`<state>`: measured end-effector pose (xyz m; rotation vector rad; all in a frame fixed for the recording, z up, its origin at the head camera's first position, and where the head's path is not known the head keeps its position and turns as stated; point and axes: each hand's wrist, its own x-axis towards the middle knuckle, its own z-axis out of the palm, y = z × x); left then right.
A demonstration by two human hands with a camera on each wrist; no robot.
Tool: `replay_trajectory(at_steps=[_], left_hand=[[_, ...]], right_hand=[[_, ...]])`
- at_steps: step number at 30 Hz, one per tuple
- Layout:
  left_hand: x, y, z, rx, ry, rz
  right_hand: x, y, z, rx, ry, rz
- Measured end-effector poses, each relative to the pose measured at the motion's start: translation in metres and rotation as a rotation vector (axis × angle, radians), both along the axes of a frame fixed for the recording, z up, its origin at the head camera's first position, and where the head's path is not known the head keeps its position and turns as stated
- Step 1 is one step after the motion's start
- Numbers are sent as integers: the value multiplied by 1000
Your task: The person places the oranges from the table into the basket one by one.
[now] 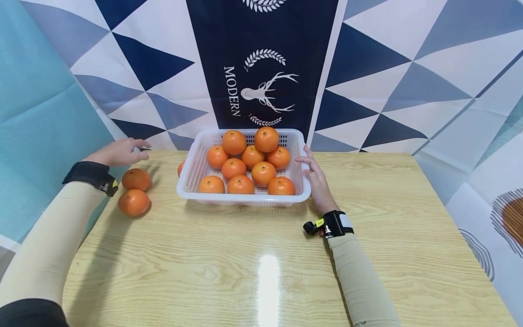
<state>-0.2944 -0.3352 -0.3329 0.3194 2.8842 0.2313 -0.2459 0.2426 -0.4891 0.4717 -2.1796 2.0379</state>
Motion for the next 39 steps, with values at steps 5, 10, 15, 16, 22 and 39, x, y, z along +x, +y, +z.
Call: replay_trajectory(at_steps=[5,10,15,16,22,39], left_hand=[[0,-3,-6,-13,-66,21],[-1,-9,-15,22,-131,30],[0,-13,-23,31,-173,43],[0,-14,-24,35,-182,45],[2,-16,-30,59,-212,34],[4,-18,-43,65,-294,21]], right_hand=[[0,0,1,-8,-5,6],[1,0,1,-7,-4,2],[1,1,2,9,-5,-2],[1,1,2,9,-6,-3],[0,0,3,-4,0,1],[2,0,2,16,-7,-13]])
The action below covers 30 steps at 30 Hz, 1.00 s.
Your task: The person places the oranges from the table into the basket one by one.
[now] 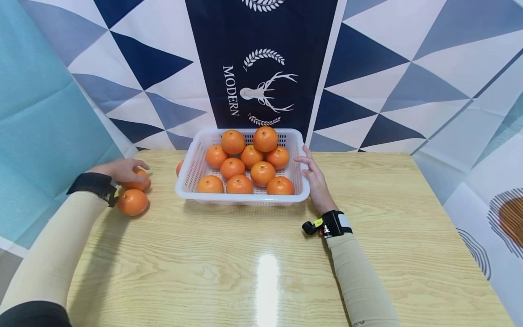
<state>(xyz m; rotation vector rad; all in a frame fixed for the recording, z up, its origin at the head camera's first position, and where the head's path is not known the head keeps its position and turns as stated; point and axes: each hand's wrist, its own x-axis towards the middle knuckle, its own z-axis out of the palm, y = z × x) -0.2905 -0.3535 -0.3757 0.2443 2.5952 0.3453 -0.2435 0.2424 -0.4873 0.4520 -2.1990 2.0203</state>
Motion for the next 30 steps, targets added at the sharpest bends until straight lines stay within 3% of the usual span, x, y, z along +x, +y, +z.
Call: replay_trajectory(at_steps=[14,30], left_hand=[[-1,1,-3,-25,2,15],[3,-1,-3,11,31,-23]], right_hand=[[0,0,0,-4,-2,4],[0,0,0,-13,-3,10]])
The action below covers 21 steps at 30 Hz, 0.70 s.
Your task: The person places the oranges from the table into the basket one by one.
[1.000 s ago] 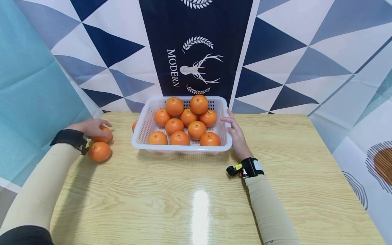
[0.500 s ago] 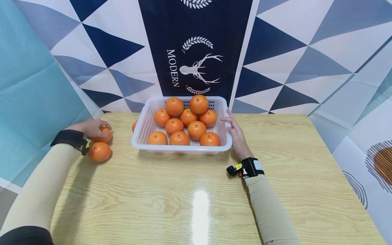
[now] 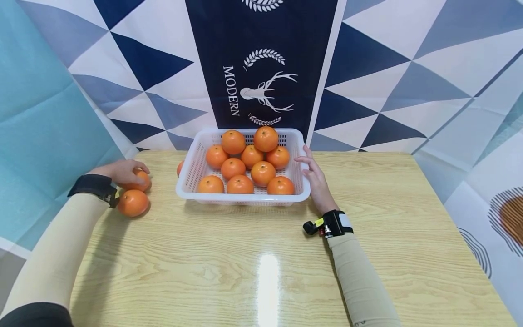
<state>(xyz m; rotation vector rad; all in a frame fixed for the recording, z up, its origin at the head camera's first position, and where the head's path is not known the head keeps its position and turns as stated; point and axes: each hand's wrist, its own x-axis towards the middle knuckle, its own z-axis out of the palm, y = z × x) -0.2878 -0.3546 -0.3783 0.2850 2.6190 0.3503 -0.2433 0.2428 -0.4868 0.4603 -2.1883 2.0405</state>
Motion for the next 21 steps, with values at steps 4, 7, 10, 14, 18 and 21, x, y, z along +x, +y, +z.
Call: replay_trajectory(at_steps=[4,7,10,14,18,21], left_hand=[[0,-1,0,5,6,-8],[-1,-1,2,-1,18,4],[-1,0,3,-9,48,5],[-1,2,7,-6,94,2],[0,9,16,17,141,-20],[1,15,21,43,176,-41]], right_hand=[[0,0,1,13,-3,-1],[0,0,2,21,-1,-1],[-1,0,2,24,-1,0],[-1,1,1,31,2,3],[-1,1,0,26,4,-1],[-2,1,0,17,4,1]])
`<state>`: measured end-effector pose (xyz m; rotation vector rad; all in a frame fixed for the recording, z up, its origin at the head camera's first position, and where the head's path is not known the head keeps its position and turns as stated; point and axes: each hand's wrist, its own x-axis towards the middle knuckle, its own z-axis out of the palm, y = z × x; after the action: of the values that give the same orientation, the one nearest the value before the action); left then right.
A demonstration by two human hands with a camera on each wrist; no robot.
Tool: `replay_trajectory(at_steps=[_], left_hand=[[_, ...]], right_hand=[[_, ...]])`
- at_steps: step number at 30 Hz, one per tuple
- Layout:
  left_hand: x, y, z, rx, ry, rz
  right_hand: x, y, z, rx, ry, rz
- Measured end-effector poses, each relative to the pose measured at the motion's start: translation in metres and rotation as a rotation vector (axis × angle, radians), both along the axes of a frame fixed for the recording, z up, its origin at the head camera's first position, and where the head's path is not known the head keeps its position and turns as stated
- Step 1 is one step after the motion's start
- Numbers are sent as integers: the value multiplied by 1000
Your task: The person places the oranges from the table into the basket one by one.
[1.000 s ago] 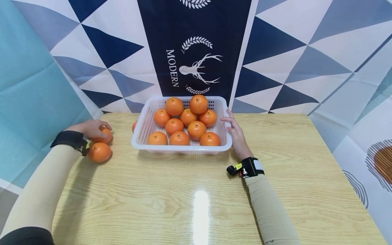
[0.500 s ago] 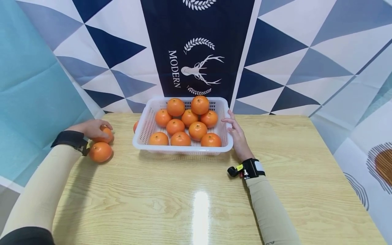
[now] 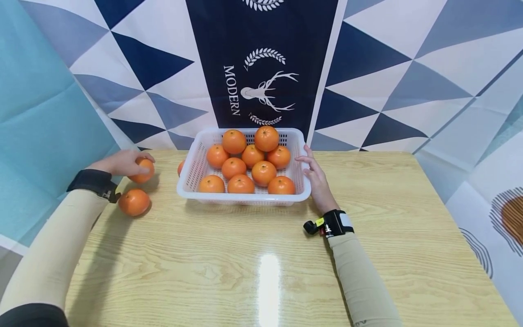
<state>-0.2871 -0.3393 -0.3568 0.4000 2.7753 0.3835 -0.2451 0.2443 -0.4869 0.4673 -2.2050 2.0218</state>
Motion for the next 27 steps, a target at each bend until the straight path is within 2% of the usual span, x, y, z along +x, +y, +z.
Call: replay_trajectory(at_steps=[8,13,19,22,27], left_hand=[[-4,17,15,18,81,-9],[-6,28,28,20,175,-57],[-7,41,49,7,270,-104],[-7,48,56,7,294,-113],[-4,57,61,4,280,-101]], right_hand=[[0,1,-1,17,-5,-9],[0,-1,0,7,1,-1],[0,0,0,6,4,-5],[1,0,1,3,4,-5],[1,0,0,-8,-5,5]])
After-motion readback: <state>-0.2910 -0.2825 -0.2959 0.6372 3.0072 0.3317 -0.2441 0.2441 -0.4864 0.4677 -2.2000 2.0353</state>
